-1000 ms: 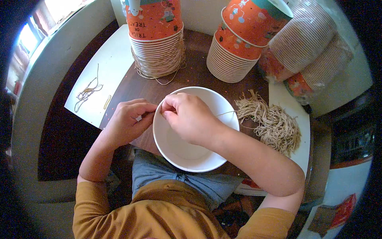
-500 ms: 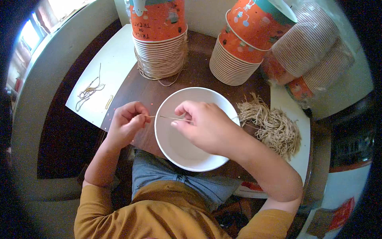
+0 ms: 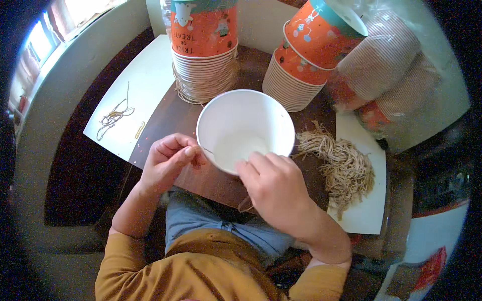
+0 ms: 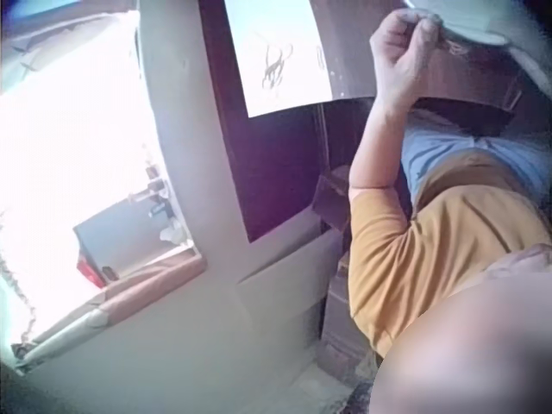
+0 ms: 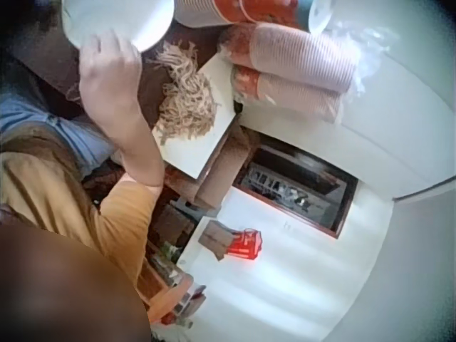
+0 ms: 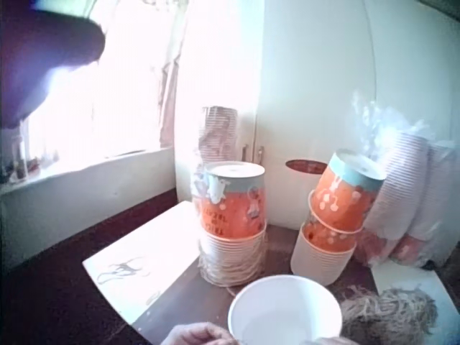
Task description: Attaching handles to paper buckets using thin strings.
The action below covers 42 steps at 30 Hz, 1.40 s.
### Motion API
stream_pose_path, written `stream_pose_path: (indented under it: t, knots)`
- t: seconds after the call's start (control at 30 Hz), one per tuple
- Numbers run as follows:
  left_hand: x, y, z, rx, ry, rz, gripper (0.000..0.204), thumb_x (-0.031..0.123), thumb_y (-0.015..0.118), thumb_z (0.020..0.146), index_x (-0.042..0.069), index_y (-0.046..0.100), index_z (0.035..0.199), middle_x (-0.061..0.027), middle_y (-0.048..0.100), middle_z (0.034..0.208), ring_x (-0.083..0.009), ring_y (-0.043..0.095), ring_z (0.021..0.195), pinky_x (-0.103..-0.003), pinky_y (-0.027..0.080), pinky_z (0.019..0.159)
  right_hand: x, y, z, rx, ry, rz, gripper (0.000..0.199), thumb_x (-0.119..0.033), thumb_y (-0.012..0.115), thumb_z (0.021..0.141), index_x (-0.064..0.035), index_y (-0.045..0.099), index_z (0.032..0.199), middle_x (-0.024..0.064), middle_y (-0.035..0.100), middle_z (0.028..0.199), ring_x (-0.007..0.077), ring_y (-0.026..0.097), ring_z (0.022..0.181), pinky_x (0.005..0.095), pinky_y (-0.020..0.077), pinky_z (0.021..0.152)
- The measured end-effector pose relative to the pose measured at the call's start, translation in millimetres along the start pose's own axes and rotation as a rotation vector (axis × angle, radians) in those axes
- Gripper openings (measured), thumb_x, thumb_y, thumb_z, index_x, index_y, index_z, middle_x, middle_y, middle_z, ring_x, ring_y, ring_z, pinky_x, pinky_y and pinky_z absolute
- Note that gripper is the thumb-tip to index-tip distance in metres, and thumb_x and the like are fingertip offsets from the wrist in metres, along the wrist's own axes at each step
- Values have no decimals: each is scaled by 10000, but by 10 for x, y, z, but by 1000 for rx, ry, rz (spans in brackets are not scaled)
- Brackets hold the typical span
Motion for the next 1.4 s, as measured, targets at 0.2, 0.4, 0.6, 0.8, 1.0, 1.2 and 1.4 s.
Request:
stream_pose_path:
  t: [0.2, 0.4, 0.6, 0.8, 1.0, 1.2, 1.4]
  knots:
    - [155, 180, -48, 45, 287, 515, 217, -41, 639, 815, -21, 654, 1031, -95, 660, 923, -162, 638, 833, -264, 509, 762, -11, -78, -185, 471, 173, 94, 335, -29, 725, 741, -26, 625, 1060, 99, 574, 889, 253, 585, 755, 359, 496, 672]
    - [277, 532, -189, -28, 789, 1031, 317, 19, 732, 723, 4, 631, 1023, -109, 635, 893, -242, 632, 755, -334, 522, 664, -313, 186, -319, 592, 182, 453, 279, 20, 677, 783, -30, 626, 1054, 117, 626, 887, 267, 635, 796, 350, 519, 714]
    - [229, 470, -255, -113, 940, 1218, 305, 26, 682, 703, 2, 617, 999, -107, 611, 925, -229, 596, 769, -335, 493, 664, -20, 14, -270, 569, 166, 553, 166, 18, 663, 791, -29, 643, 949, 109, 650, 889, 250, 627, 768, 339, 515, 697]
    - [214, 405, -198, -95, 986, 1231, 313, 3, 684, 715, 2, 609, 1019, -101, 615, 911, -216, 598, 748, -334, 491, 642, 67, -15, 1, 267, 247, 909, 138, 26, 607, 826, -25, 643, 949, 87, 620, 836, 136, 604, 637, 268, 499, 609]
    - [181, 560, -282, -93, 1059, 1160, 331, 44, 688, 723, -21, 612, 1038, -100, 620, 912, -215, 605, 724, -328, 499, 631, -344, 199, -114, 406, 5, 841, 221, 112, 600, 753, -7, 642, 934, 105, 611, 821, 191, 607, 686, 272, 497, 616]
    - [128, 449, -303, -89, 1093, 1171, 322, 74, 630, 709, -43, 629, 1010, -124, 624, 902, -206, 608, 716, -325, 500, 641, -294, -4, -109, 432, -56, 511, 253, -28, 676, 780, -45, 602, 1021, 138, 608, 984, 293, 636, 863, 356, 534, 702]
    - [195, 498, -313, -202, 1105, 1232, 349, 49, 640, 706, -49, 631, 1040, -139, 638, 968, -206, 614, 726, -318, 494, 641, -117, -108, 152, 321, -183, 49, 230, -121, 657, 732, -87, 634, 958, 53, 578, 905, 227, 551, 778, 370, 411, 702]
Point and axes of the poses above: each hand's wrist, its own z-axis towards the middle knuckle, its own y-axis out of the palm, x = y × z, the point moved 8 cm from there along z, towards the middle knuckle
